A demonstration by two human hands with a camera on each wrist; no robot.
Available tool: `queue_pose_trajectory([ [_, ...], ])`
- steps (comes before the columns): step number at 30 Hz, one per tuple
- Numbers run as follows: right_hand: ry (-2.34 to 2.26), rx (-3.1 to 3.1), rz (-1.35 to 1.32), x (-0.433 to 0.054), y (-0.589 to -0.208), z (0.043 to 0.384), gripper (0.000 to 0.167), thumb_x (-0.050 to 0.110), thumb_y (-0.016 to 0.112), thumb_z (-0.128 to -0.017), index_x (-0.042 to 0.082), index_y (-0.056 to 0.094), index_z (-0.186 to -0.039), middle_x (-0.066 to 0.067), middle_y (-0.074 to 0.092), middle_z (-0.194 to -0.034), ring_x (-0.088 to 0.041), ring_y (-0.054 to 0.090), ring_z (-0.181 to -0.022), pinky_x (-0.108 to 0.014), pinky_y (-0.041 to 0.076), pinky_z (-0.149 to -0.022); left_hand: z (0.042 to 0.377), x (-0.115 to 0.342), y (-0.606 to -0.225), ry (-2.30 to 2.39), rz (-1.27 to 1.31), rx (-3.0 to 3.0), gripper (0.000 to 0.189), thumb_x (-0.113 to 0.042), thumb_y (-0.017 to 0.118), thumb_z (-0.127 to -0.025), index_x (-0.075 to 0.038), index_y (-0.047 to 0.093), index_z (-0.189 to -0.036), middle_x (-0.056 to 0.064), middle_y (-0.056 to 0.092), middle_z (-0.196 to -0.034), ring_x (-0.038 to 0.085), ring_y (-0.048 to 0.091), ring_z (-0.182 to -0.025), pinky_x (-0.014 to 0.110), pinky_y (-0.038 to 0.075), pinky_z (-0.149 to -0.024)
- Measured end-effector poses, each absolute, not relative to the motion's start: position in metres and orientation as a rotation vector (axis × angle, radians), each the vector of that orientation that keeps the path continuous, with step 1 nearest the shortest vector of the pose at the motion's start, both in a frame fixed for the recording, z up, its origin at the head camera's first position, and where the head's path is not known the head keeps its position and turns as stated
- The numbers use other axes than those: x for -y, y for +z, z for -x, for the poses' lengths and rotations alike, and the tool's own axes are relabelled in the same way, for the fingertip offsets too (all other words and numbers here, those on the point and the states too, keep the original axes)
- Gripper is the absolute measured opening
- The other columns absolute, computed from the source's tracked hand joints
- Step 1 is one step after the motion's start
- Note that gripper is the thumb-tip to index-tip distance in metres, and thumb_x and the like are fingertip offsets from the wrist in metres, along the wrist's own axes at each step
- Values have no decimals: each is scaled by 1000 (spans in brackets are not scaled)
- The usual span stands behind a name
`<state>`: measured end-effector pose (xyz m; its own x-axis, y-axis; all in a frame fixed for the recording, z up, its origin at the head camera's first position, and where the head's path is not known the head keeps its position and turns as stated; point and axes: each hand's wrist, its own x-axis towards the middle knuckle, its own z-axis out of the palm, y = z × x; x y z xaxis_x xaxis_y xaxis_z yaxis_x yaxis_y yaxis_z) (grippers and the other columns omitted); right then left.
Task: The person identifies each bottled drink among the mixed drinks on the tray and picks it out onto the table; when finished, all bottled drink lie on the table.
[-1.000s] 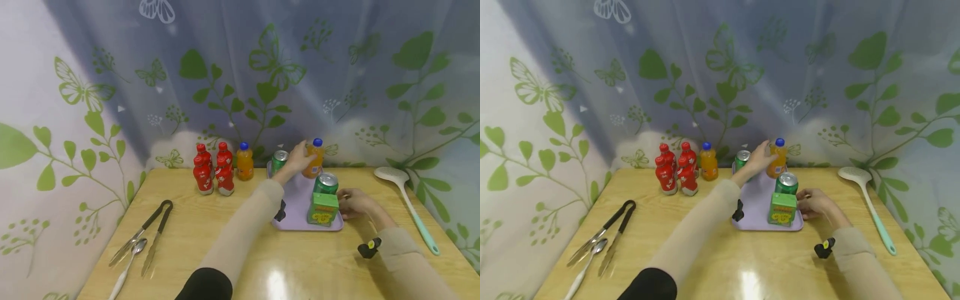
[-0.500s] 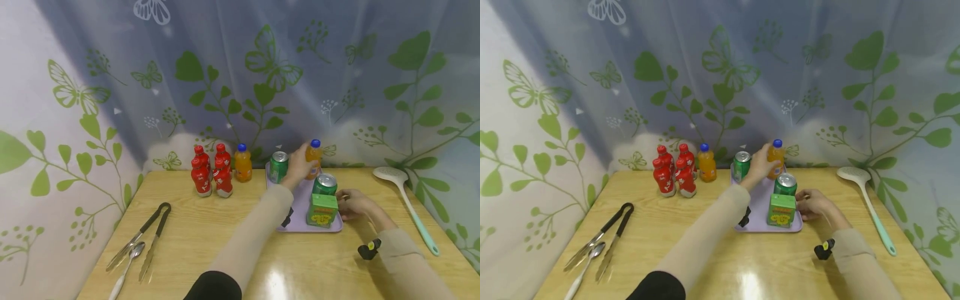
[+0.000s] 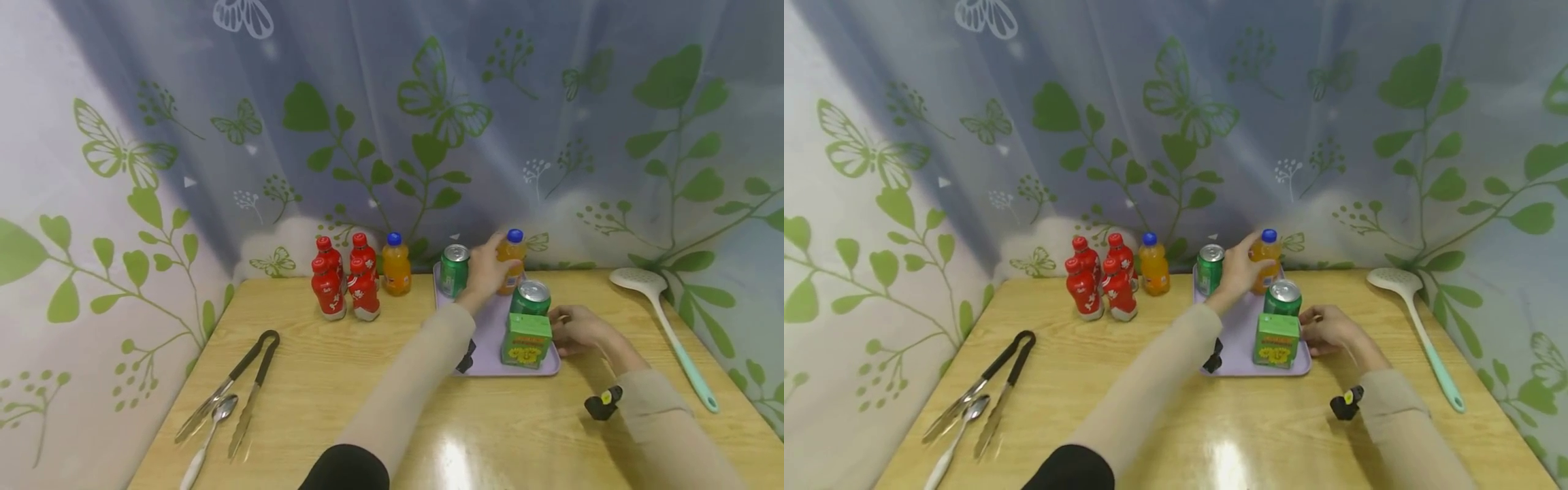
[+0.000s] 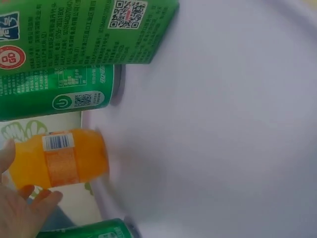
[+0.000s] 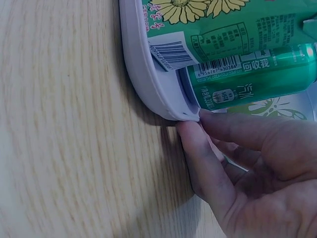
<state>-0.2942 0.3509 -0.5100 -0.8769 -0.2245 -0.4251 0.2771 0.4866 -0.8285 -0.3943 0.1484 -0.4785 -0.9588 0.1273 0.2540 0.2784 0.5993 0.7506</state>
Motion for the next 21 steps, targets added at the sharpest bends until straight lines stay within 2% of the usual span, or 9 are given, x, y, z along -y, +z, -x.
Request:
queue_pose_trajectory([
  [4,-1386,-2235,-33,-352,-509,296,53,6,61,-102,-12,38,-146,-14,62,-115,-16,68,-87,-29,65,-74,392,-142,-476,-1409,341,2615,65,-25,84,-89,-27,59,-150,-4,57,-158,22,64,-136,38,54,-114],
  [7,-1368,-2239,-23,-353,-509,296,51,5,59,-102,-12,38,-145,-15,61,-115,-17,68,-88,-30,65,-74,389,-136,-474,-1454,350,2631,64,-26,85,-88,-28,61,-148,-6,55,-160,20,66,-133,35,56,-110],
  [14,-1341,-2268,-35,-355,-507,298,50,5,57,-103,-13,37,-146,-19,60,-121,-17,68,-94,-31,65,-77,379,-119,-454,-1490,397,2643,63,-28,87,-87,-30,64,-146,-5,66,-149,18,71,-126,30,61,-99],
  [21,-1332,-2250,-39,-351,-504,296,55,7,58,-103,-13,34,-149,-18,60,-121,-15,68,-94,-31,65,-78,370,-90,-437,-1573,442,2645,62,-26,89,-86,-27,66,-144,-1,71,-141,19,72,-123,29,62,-95],
])
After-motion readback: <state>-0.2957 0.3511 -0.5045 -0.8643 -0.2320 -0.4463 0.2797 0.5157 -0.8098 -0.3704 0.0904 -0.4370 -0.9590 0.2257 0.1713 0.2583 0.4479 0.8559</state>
